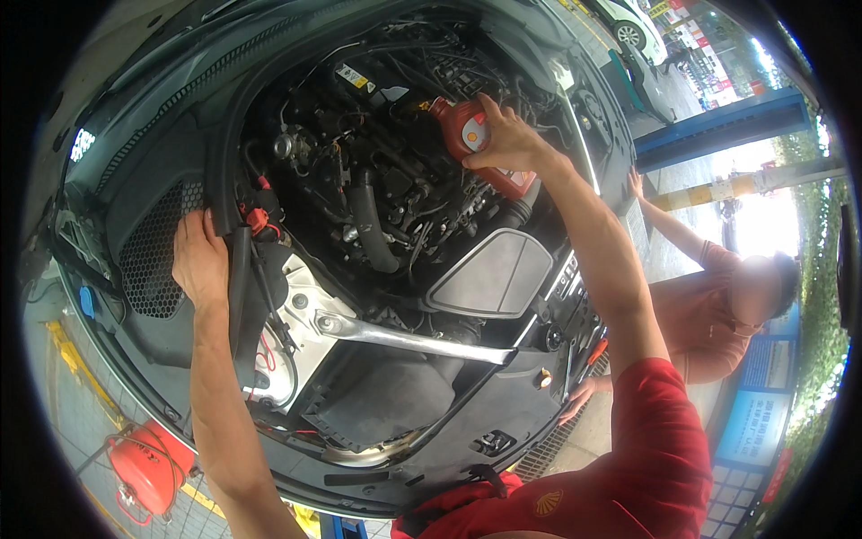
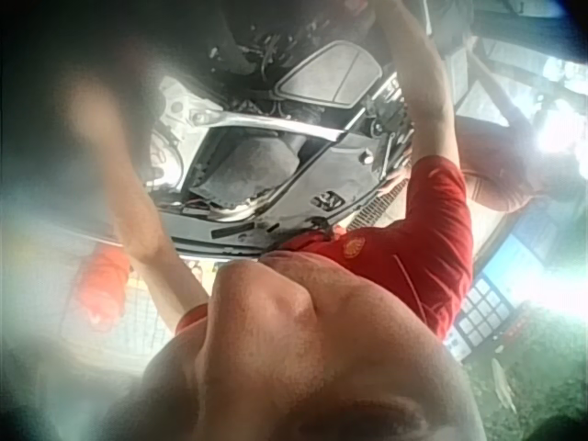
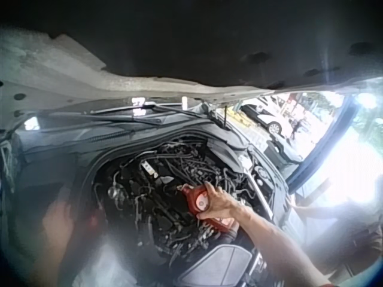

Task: The person opens a red motor oil bottle and pours the contents into the engine oil filler of a white car with the hood open. They repeat this process with a second bottle after retrieving it from the floor.

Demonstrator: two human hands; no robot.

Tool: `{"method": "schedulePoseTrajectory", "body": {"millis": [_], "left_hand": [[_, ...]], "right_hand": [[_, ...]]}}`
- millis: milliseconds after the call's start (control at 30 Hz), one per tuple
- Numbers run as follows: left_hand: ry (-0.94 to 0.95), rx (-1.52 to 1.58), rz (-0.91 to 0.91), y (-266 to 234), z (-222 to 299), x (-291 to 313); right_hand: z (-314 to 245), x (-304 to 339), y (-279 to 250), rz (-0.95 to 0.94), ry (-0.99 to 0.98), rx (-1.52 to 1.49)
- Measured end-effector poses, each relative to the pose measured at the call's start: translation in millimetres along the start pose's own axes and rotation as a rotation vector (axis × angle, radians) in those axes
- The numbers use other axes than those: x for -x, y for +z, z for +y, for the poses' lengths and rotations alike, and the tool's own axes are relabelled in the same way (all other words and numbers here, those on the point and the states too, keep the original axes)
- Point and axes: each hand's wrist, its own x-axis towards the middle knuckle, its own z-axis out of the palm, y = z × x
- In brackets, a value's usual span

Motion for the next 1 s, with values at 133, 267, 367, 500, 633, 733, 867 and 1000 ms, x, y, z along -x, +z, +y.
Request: {"method": "schedulePoseTrajectory", "body": {"millis": [133, 267, 367, 500, 633, 733, 867, 1000], "left_hand": [[-0.007, -0.012, -0.006, -0.3, 0.3, 0.3], [-0.003, -0.004, -0.003, 0.0, 0.2, 0.1], [0.002, -0.007, 0.004, 0.4, 0.0, 0.1], [-0.001, -0.004, 0.003, 0.9, -0.4, 0.4], [-0.004, -0.006, 0.006, 1.4, -0.5, 0.4], [0.003, -0.003, 0.013, 1.1, -0.5, 0.3], [0.008, -0.008, 0.009, 0.1, 0.2, 0.2], [0.003, -0.002, 0.001, -0.6, 0.8, 0.3]], "right_hand": [[2.6, -1.1, 0.8, 0.011, -0.010, 0.002], [3.0, -2.1, -0.1, 0.011, -0.012, 0.012], [1.7, -2.6, -1.7, 0.006, -0.005, 0.029], [-0.3, -2.0, -3.9, 0.000, 0.005, 0.046], [-1.5, -2.4, -5.8, -0.006, 0.005, 0.042], [-1.1, -3.1, -6.5, -0.006, 0.003, 0.038], [0.5, -3.9, -6.5, -0.005, 0.000, 0.029], [1.4, -4.6, -6.5, -0.001, -0.005, 0.035]]}}
